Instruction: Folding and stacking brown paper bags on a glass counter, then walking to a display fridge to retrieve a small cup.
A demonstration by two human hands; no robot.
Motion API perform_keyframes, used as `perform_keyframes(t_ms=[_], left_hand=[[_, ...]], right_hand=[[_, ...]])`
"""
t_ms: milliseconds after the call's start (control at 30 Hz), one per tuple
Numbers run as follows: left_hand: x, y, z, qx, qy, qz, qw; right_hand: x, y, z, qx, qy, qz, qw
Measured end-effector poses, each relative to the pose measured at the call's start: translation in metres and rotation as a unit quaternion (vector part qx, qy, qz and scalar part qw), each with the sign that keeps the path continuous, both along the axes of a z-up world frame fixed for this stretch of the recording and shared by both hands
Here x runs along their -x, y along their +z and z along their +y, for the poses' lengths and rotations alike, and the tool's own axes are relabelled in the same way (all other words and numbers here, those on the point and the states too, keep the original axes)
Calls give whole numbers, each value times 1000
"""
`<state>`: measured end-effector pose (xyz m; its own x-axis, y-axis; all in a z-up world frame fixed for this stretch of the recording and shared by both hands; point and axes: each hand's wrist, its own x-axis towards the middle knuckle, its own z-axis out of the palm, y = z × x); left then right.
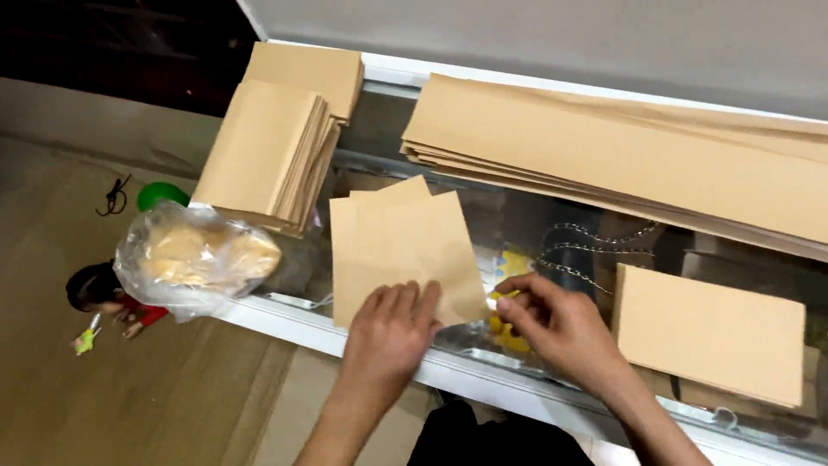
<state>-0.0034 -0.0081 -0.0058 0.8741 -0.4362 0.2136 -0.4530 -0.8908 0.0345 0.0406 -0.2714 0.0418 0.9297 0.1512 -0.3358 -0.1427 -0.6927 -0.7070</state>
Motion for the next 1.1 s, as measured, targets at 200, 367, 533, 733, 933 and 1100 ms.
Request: perform_keyframes(t_ms=[200, 367, 533, 733, 933, 1100], left_hand=[[-9, 9, 12, 38, -30, -71, 996], [-12, 9, 13, 174, 11, -110, 978], [0, 30, -12, 311, -8, -67, 948], [4, 23, -4, 365, 46, -90, 925], [5, 12, 8, 631, 184, 130, 742], [3, 22, -36, 661, 96, 163, 726]], right_hand=[[4, -13, 27, -27, -110, -34, 993], [9, -48, 37, -243, -138, -109, 954], [17, -67, 48, -277, -98, 18, 956], [16, -39, 28, -311, -183, 8, 933], [30, 3, -9, -344, -239, 69, 905], [36, 4, -70, -282, -268, 47, 920]])
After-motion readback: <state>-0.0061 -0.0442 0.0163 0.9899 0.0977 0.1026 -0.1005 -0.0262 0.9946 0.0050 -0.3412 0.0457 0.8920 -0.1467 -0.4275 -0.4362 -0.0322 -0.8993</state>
